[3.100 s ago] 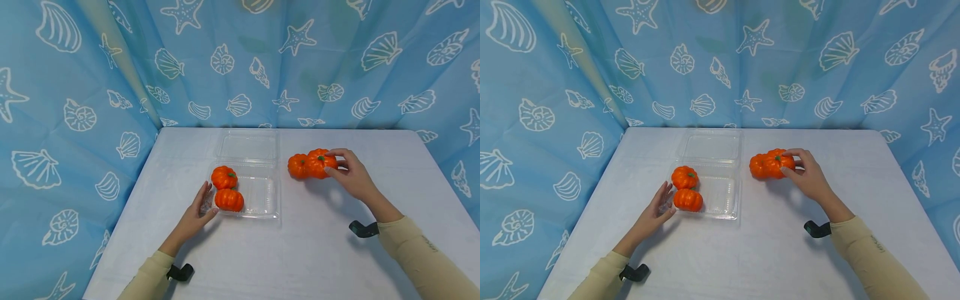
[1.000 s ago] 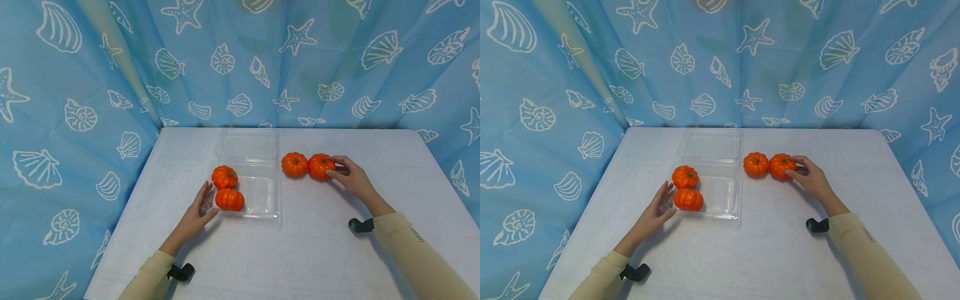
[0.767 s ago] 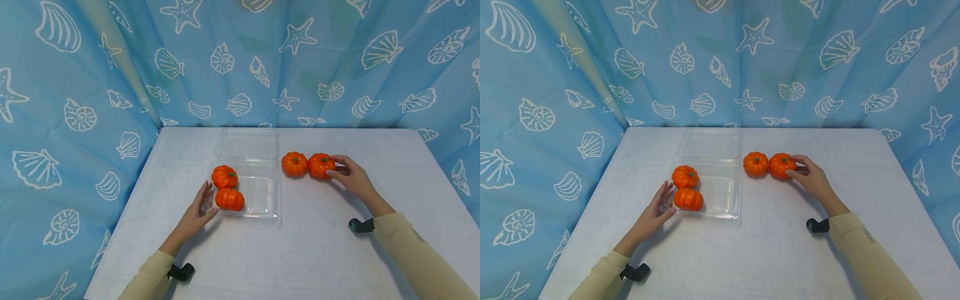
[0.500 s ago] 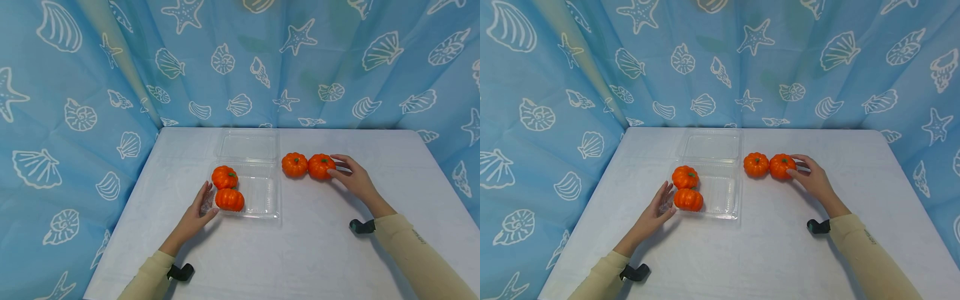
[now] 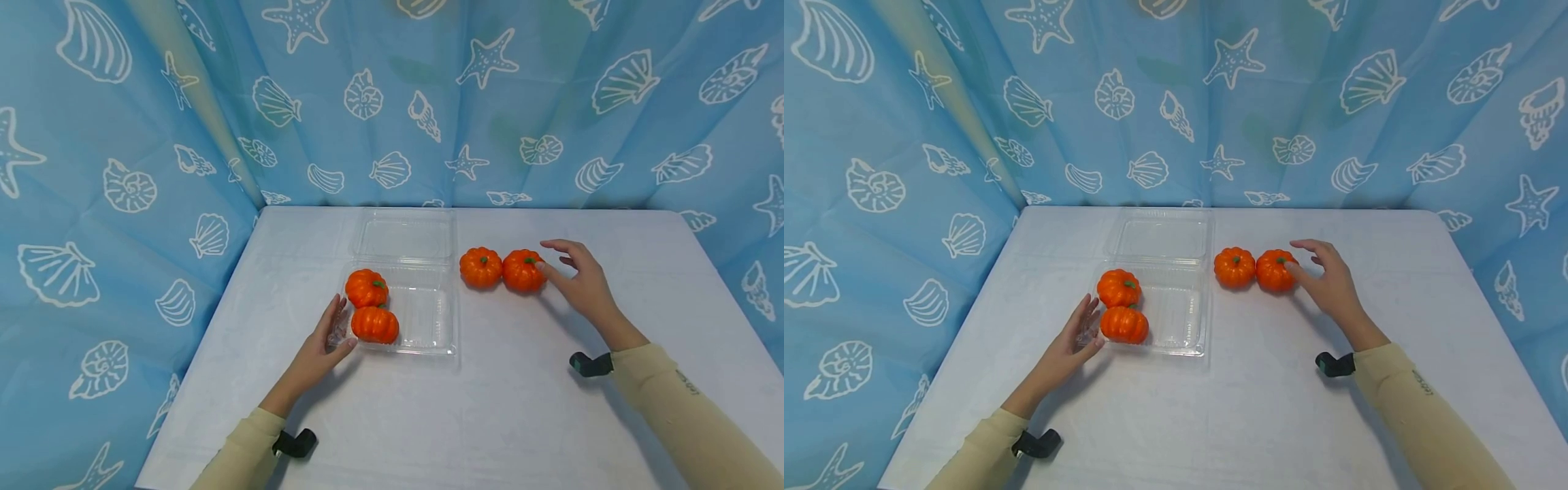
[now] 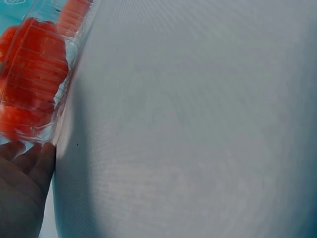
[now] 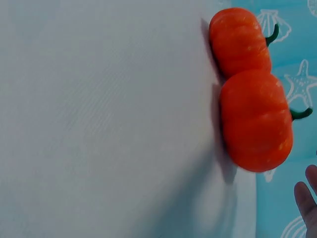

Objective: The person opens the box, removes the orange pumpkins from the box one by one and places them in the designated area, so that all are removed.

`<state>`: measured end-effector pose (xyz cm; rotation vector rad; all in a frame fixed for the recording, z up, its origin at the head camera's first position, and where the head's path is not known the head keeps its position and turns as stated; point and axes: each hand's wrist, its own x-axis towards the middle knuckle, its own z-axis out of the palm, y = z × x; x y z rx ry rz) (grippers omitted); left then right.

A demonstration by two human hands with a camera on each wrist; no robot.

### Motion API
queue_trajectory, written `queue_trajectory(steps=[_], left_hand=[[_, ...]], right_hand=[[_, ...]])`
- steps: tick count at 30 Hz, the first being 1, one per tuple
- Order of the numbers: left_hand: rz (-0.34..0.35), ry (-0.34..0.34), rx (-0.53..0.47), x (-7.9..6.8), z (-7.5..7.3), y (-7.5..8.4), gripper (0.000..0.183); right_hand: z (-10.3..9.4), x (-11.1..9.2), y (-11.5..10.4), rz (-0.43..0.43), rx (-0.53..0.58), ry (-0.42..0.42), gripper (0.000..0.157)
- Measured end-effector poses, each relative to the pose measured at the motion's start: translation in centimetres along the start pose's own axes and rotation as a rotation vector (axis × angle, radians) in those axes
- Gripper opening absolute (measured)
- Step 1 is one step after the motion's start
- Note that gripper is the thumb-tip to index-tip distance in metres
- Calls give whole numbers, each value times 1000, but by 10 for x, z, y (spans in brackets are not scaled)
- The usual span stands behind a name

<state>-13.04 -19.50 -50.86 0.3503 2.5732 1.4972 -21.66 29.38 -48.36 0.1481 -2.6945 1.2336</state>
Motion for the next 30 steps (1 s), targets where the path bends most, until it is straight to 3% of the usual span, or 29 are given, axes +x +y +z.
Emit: queue_trajectory(steps=[7,17,30], left_hand=[[4,3,1,1,0,-1,90],[24,5,-1,1,0,-2,90],[13,6,11,1,-1,-3,90]], right_hand=[[-1,3,-19,-45,5,0,47],[4,6,-44,-178,30,24,37],[25,12,-76,-178,70,-170,36]])
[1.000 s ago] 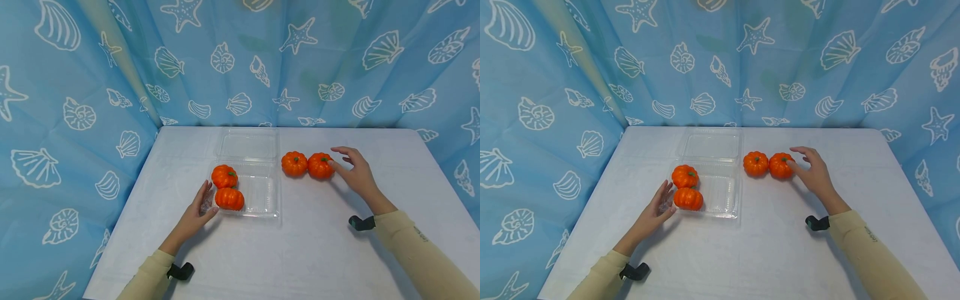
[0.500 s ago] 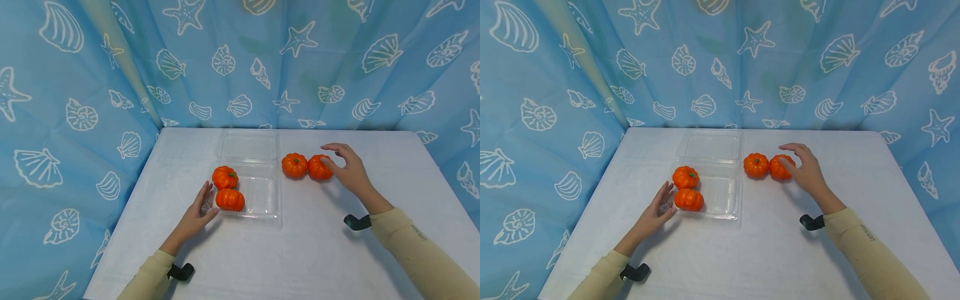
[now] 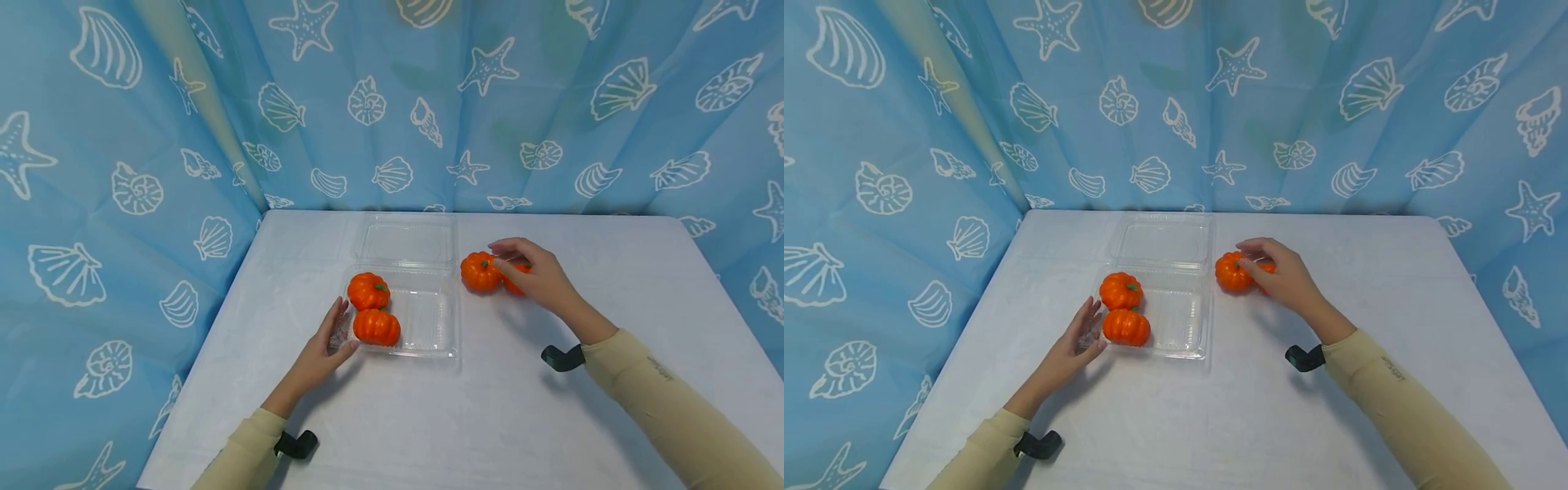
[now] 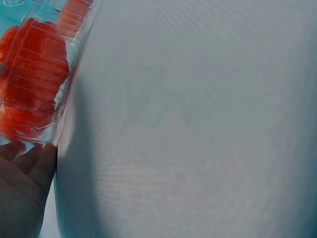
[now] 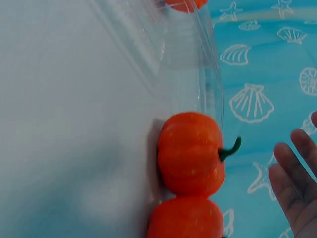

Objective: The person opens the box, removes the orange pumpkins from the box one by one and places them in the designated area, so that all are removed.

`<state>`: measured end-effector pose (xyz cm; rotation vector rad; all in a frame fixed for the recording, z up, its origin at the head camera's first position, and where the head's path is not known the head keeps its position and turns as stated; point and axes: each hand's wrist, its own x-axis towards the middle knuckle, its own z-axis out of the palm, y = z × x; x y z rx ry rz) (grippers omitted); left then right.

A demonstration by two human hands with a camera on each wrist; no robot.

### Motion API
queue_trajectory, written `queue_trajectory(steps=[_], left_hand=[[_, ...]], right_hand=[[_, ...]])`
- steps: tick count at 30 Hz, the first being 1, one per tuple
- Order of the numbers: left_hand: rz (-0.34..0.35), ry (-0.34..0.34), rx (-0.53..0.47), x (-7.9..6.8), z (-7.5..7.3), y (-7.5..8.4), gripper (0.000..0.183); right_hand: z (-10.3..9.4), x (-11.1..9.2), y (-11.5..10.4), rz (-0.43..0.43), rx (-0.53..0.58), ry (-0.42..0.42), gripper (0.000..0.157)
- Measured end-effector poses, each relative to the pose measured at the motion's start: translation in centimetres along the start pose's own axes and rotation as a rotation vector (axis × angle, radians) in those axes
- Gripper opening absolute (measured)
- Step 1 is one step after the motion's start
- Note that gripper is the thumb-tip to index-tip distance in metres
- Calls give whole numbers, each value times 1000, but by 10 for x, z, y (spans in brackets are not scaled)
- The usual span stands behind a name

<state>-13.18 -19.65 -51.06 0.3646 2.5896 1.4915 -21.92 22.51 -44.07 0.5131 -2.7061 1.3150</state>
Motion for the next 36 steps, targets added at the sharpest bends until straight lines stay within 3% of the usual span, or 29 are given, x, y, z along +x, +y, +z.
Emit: queue_trajectory(steps=[6,14,24,36], left_hand=[[-3,-2,8,-1,0,-1,91],[0,6,3,-1,0,-1,91],[-3,4,-6,-1,2,-4,90],[-2,4,11,-1,1,0,91]], right_hand=[[12,9,-12,18,0,-92,36],[35,23,-27,-18,61,-177,34],[62,37,-46,-32,66,-211,34],[83,45,-62,2,127,-310,34]])
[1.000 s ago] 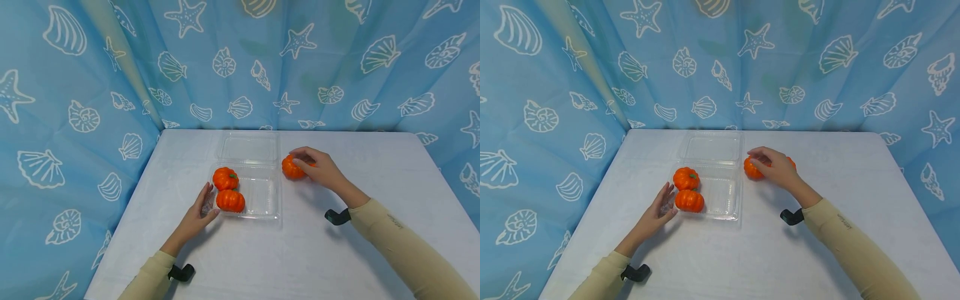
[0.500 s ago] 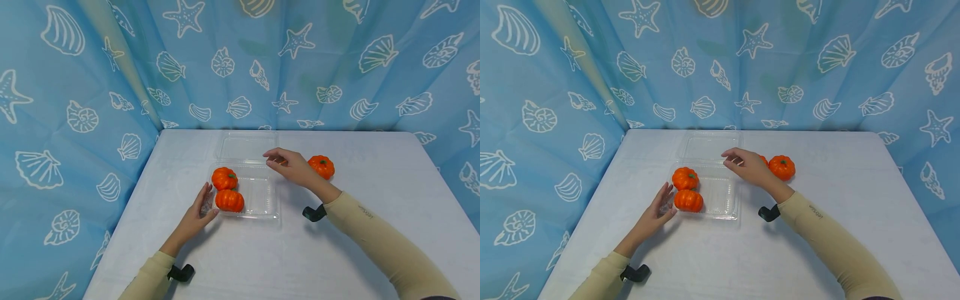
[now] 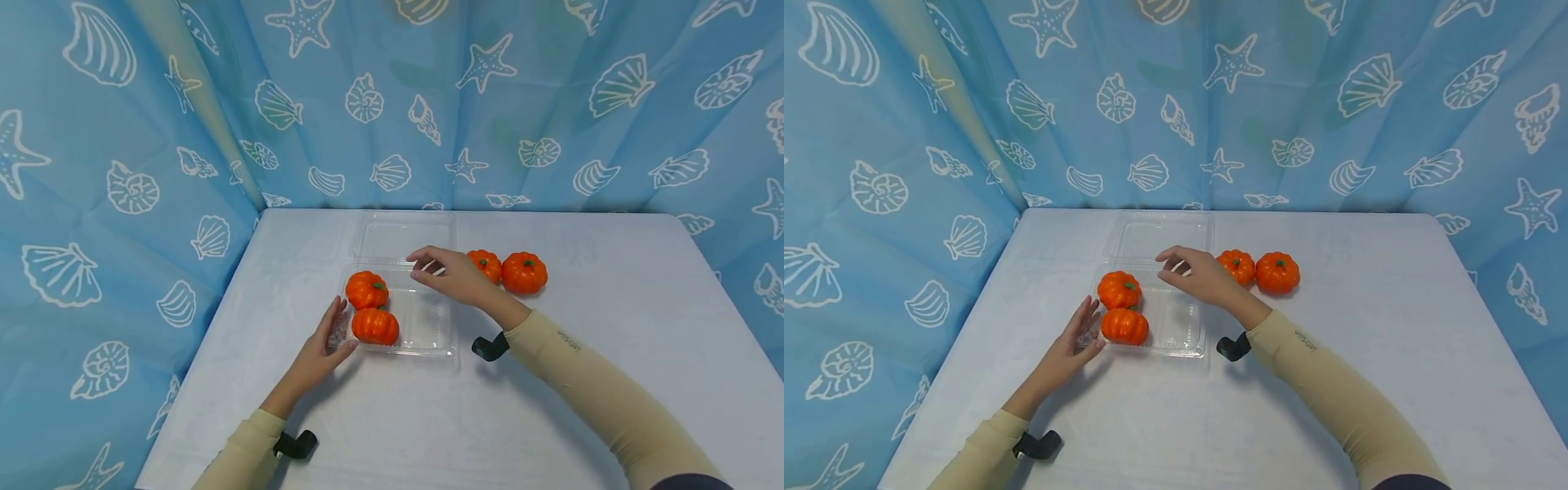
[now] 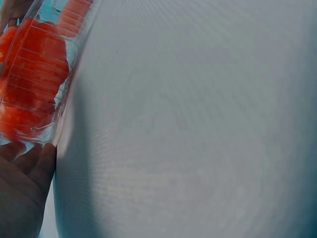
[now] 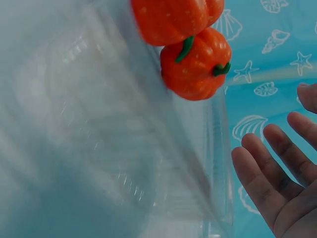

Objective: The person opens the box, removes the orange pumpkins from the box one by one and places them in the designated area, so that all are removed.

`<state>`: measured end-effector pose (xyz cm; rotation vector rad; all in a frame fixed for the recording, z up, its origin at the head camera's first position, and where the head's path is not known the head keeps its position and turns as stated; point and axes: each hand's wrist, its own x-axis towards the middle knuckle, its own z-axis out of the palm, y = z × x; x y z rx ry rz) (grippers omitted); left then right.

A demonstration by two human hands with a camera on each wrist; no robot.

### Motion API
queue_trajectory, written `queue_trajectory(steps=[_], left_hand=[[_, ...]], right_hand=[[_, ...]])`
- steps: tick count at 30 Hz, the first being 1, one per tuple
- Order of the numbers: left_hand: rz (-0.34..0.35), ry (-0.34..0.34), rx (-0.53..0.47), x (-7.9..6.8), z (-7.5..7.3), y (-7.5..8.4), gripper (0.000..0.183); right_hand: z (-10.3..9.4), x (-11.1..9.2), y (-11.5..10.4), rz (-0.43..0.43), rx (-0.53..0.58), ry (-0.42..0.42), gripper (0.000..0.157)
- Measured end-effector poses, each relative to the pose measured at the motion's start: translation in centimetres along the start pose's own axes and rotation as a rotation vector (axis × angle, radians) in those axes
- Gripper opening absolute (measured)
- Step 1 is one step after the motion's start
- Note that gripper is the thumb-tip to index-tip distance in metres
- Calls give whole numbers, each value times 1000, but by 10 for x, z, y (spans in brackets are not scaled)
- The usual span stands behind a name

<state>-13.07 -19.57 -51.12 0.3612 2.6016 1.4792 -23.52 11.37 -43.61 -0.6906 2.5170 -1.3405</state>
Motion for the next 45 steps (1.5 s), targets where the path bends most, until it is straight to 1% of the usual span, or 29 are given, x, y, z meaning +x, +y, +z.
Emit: queue_trajectory(steps=[4,8,14,16,18,21,23,24,26,30,33,38,45], left_hand=[[0,-1,1,1,0,0,90],[1,0,4,1,1,-1,91],[-2,0,-1,1,1,-1,91],[-11,-1,-2,1,1,0,91],[-18,8,-9,0,1,5,91],[-23,14,-6,-1,1,6,90],[-17,16,-10,-1,1,6,90],[-12,13,-8,0,1,2,90],[-2,6,-9,0,0,2,90],[7,2,-8,0,0,1,91],[1,0,-1,0,0,0,90],[1,-1,-2,0,0,0,90],[8,-1,-14,0,0,0,90]], right_hand=[[5,3,-4,6,-14,-31,33],[12,5,-5,17,-26,-81,34],[25,4,-6,-5,-12,-150,40],[29,3,-6,-8,-12,-176,41],[33,3,-7,-18,-3,-201,42],[38,2,-7,-36,14,-244,42],[43,2,-6,-54,25,-267,42],[44,2,-6,-59,31,-279,43],[48,2,-6,-60,36,-297,44],[53,1,-9,-59,47,-311,46],[57,2,-11,-66,48,-311,48],[63,3,-12,-71,13,-308,48],[63,0,-16,-73,-14,-294,45]])
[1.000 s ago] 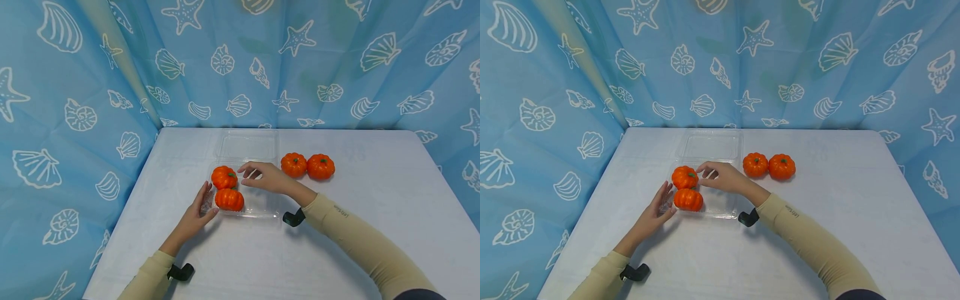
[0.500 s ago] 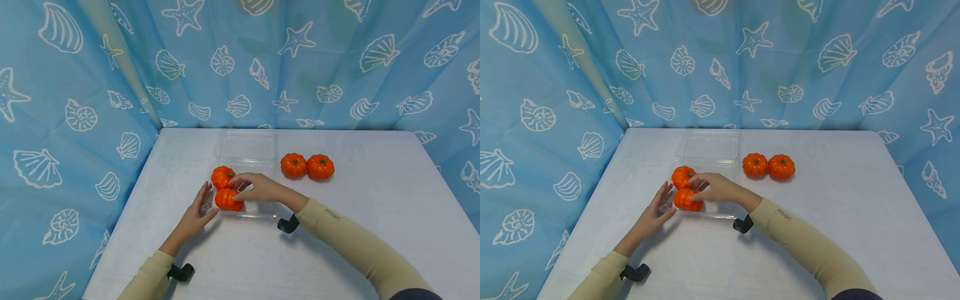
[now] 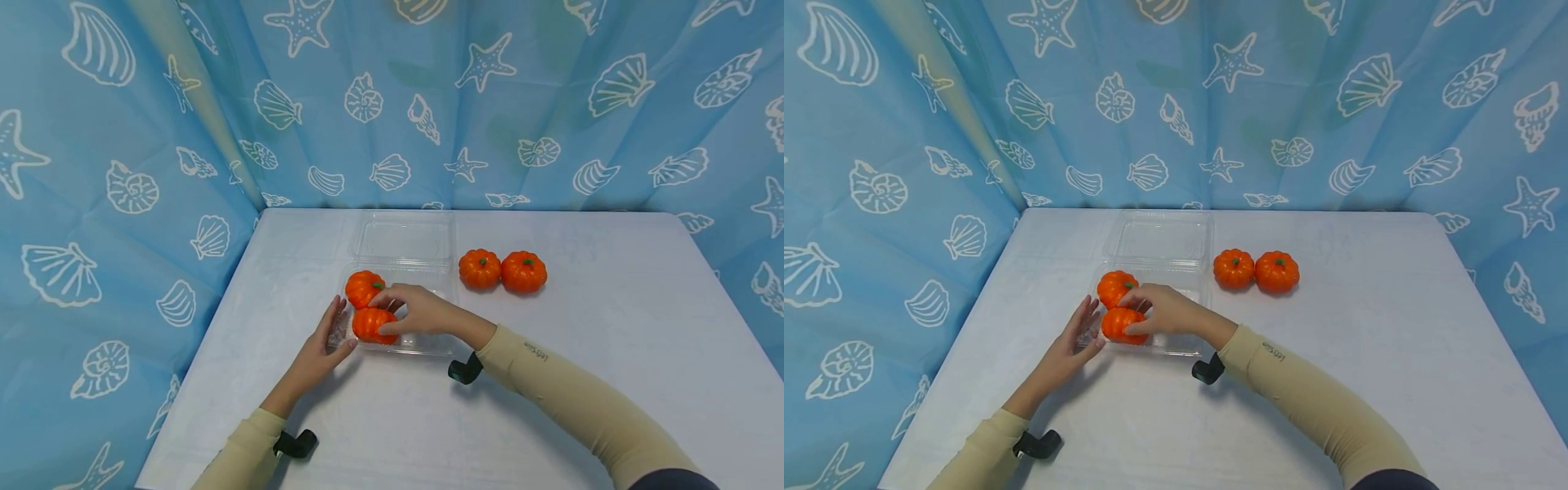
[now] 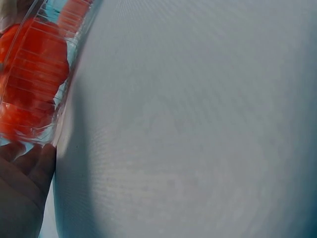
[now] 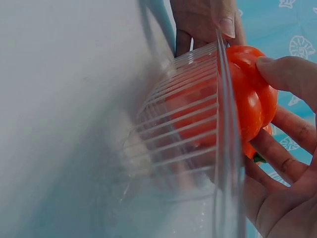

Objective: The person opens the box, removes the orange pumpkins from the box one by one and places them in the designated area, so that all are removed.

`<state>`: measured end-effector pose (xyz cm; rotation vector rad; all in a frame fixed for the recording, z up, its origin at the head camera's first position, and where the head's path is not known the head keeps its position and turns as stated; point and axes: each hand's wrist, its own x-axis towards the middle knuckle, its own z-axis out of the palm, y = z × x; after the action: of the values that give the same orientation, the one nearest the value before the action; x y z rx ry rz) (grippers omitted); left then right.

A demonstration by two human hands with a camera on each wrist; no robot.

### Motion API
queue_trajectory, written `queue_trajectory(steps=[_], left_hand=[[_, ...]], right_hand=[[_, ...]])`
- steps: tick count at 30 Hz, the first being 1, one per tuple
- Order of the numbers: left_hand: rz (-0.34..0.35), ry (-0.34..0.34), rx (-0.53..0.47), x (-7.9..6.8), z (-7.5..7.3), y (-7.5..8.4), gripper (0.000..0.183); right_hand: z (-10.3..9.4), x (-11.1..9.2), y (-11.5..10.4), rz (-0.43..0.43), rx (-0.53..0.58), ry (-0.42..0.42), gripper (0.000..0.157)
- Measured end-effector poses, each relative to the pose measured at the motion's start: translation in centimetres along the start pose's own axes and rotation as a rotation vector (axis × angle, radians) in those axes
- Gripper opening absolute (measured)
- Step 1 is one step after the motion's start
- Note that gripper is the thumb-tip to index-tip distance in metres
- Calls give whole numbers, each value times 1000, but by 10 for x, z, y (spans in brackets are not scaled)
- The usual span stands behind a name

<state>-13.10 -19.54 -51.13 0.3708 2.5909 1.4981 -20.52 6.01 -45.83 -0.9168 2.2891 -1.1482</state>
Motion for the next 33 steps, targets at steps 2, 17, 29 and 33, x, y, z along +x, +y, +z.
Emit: queue_trajectory(steps=[2,17,29,33], left_hand=[[5,1,0,0,0,-1,90],[10,13,-9,0,1,0,88],[-5,8,-6,-1,1,-1,90],[-16,6,-3,-1,1,0,90]], right_hand=[[-1,-2,2,-7,-4,-1,44],[-24,-29,10,61,-43,16,43],[-34,-37,7,164,-207,-6,47],[-36,-38,4,182,-226,-37,48]])
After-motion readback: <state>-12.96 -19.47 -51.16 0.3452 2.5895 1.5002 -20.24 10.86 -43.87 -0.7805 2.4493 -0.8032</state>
